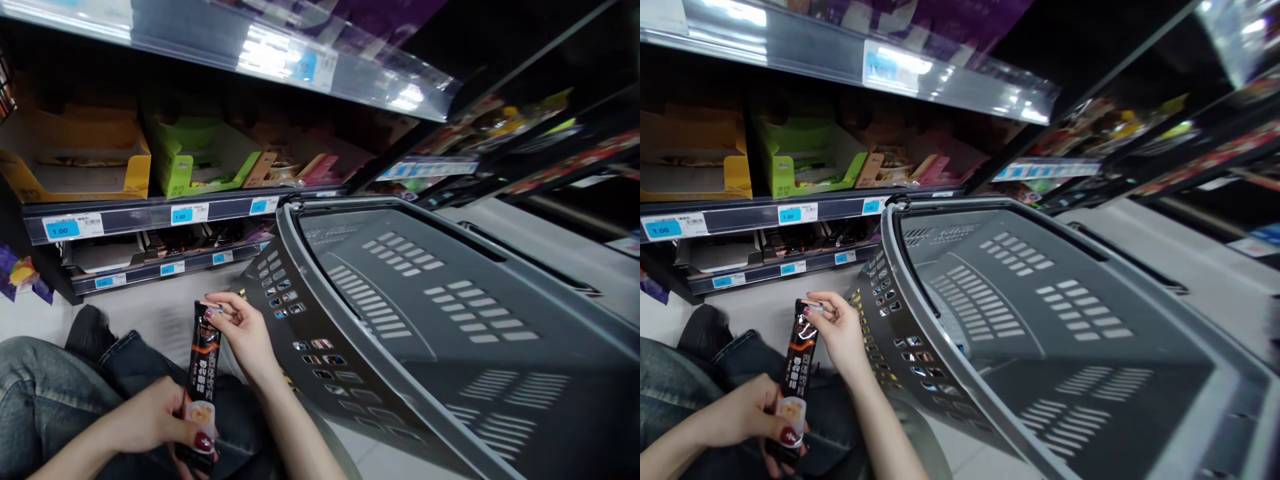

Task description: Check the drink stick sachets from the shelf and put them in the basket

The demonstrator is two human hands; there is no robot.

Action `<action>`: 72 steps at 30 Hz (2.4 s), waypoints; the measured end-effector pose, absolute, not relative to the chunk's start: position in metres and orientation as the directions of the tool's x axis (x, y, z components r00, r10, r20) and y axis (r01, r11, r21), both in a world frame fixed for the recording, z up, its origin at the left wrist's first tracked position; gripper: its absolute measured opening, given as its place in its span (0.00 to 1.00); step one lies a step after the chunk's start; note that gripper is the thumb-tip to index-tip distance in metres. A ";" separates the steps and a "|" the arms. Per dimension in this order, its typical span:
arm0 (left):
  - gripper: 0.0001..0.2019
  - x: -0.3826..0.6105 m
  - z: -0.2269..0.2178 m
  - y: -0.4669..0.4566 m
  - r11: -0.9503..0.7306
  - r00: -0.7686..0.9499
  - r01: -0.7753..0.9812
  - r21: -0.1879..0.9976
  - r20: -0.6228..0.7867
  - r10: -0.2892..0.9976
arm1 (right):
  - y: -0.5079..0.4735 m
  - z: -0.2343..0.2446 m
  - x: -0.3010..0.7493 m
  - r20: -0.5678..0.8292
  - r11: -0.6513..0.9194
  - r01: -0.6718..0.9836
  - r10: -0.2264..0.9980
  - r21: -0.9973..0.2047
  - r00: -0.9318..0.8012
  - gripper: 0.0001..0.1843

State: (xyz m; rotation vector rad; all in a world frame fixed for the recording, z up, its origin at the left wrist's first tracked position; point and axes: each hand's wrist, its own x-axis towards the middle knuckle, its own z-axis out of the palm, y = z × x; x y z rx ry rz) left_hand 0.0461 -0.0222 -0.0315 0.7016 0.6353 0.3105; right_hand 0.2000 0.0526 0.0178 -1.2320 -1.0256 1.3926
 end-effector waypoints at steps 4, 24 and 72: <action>0.11 0.042 -0.026 -0.021 0.706 0.789 -0.047 0.706 -0.407 0.460 | 0.053 0.017 0.200 -0.174 -0.172 -0.146 0.985 -0.974 0.000 0.14; 0.18 0.043 -0.022 -0.015 0.495 0.616 -0.089 0.864 -0.343 0.709 | 0.056 0.016 0.207 -0.065 -0.072 0.058 0.991 -0.996 0.120 0.13; 0.25 0.047 -0.030 -0.007 0.640 0.464 -0.352 0.683 -0.466 0.753 | 0.042 0.018 0.194 -0.246 -0.197 0.188 0.924 -0.962 -0.293 0.10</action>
